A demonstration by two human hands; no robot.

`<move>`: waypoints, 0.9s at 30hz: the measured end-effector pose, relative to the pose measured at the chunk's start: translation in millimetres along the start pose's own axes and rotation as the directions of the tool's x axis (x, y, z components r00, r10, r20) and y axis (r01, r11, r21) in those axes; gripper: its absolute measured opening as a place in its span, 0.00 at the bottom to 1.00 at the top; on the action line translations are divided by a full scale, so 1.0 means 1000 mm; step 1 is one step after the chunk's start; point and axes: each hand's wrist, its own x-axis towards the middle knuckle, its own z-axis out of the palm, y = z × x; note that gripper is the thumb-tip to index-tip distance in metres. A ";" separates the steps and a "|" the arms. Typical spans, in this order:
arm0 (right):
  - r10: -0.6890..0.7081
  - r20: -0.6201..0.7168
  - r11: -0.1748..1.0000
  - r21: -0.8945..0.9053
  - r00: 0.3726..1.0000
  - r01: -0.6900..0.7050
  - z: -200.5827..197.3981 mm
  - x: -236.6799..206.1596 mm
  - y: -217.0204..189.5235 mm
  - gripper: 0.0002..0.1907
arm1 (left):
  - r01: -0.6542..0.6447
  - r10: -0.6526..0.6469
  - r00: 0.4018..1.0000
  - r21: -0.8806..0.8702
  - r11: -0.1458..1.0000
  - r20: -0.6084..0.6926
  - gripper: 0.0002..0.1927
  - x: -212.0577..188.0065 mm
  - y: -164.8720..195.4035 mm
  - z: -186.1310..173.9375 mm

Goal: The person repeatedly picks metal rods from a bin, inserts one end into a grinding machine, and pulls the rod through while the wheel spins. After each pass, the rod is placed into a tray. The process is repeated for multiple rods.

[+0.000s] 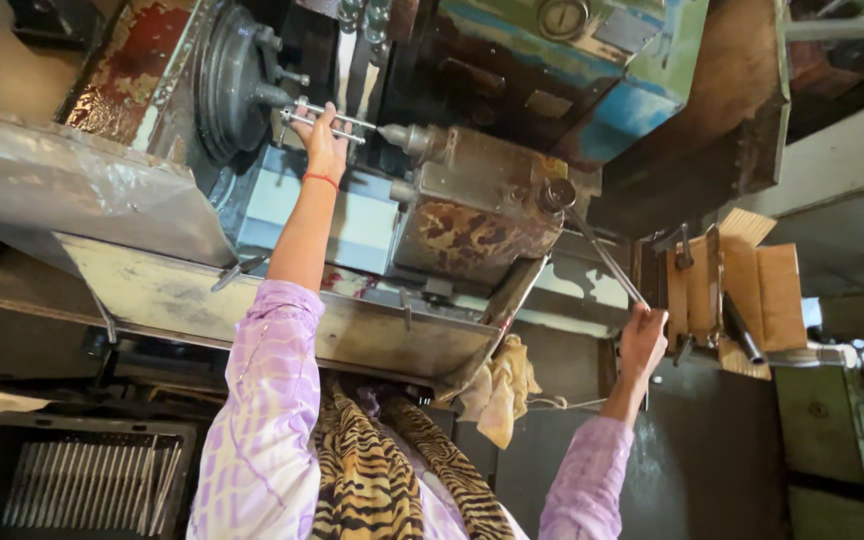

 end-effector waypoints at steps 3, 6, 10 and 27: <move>0.011 -0.032 1.000 0.008 0.999 -0.010 0.002 0.005 -0.006 0.14 | -0.012 0.012 1.000 0.018 1.000 -0.006 0.35 -0.002 0.001 0.002; 0.002 0.039 0.999 0.039 0.999 -0.003 0.003 0.003 -0.004 0.25 | -0.014 0.014 1.000 -0.006 1.000 0.024 0.36 -0.002 -0.001 0.000; 0.077 -0.097 0.963 0.266 0.992 -0.049 0.014 -0.037 0.015 0.26 | -0.005 0.020 0.992 0.119 0.993 -0.126 0.28 0.001 0.000 0.008; 0.616 0.409 0.335 0.637 0.673 -0.694 0.054 -0.299 -0.002 0.10 | -0.291 -0.081 0.890 0.695 0.657 0.449 0.16 -0.233 0.114 -0.052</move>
